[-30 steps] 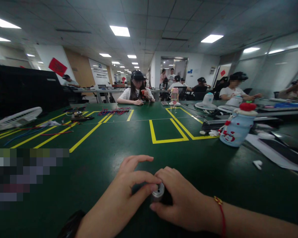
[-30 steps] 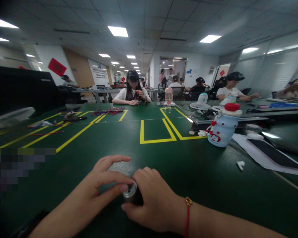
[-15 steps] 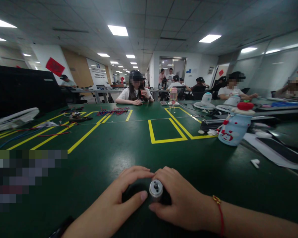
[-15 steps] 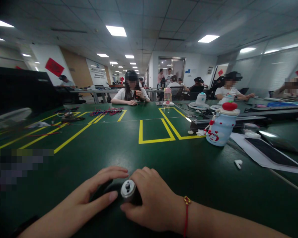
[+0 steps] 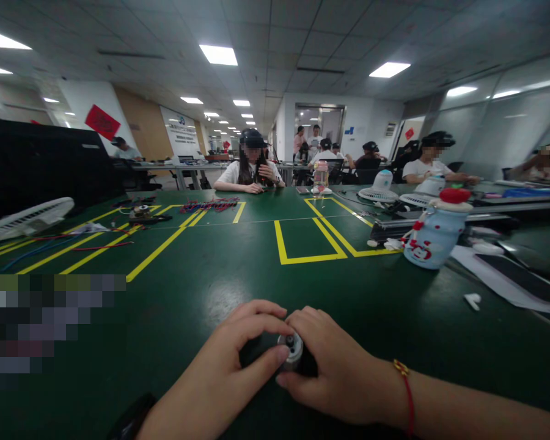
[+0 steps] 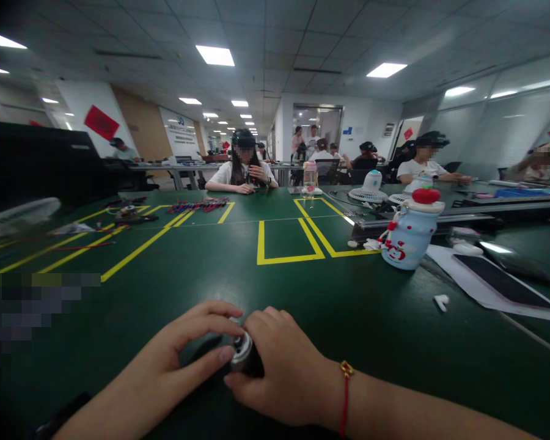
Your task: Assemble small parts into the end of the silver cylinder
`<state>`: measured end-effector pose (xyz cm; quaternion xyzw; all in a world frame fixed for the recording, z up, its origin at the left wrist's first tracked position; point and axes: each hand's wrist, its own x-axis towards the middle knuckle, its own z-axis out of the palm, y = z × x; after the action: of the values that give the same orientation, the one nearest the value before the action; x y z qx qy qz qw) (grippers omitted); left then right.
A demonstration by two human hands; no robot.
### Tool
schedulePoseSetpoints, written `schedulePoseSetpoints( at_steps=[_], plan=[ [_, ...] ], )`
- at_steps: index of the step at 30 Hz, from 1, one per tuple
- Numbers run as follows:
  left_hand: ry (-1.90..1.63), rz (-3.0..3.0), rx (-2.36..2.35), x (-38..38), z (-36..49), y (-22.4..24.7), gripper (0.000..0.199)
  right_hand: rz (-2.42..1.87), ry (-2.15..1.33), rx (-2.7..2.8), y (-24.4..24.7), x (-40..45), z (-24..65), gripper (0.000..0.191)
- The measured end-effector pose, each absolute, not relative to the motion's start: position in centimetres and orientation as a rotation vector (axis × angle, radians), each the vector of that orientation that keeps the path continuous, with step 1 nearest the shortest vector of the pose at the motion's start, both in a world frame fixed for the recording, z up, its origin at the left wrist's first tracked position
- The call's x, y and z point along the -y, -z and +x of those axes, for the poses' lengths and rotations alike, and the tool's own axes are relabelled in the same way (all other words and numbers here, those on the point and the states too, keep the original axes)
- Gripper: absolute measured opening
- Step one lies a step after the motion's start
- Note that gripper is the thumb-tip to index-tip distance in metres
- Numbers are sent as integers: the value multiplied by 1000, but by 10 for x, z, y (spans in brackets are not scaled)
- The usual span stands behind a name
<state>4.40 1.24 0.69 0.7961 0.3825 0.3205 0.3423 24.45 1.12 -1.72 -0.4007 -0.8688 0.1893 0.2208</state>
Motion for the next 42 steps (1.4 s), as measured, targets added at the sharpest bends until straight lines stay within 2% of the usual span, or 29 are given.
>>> schedulePoseSetpoints(
  at_steps=[11,18,25,34,42],
  plan=[
    [-778,2175,-967,-19,45,-18,15,-1113,-533,2397,17,-11,244,27],
    [-1032,1897,-1028,-30,32,-16,14,-1133,-577,2390,10,-10,243,25],
    [-657,2164,-1111,-30,-10,15,17,-1146,-607,2384,10,-9,242,25],
    [-519,2372,-1146,-27,-6,20,15,-1183,-629,2398,7,-8,241,22],
    [-498,2229,-1096,-24,-21,11,32,-1175,-645,2380,9,-11,243,23]
  ],
)
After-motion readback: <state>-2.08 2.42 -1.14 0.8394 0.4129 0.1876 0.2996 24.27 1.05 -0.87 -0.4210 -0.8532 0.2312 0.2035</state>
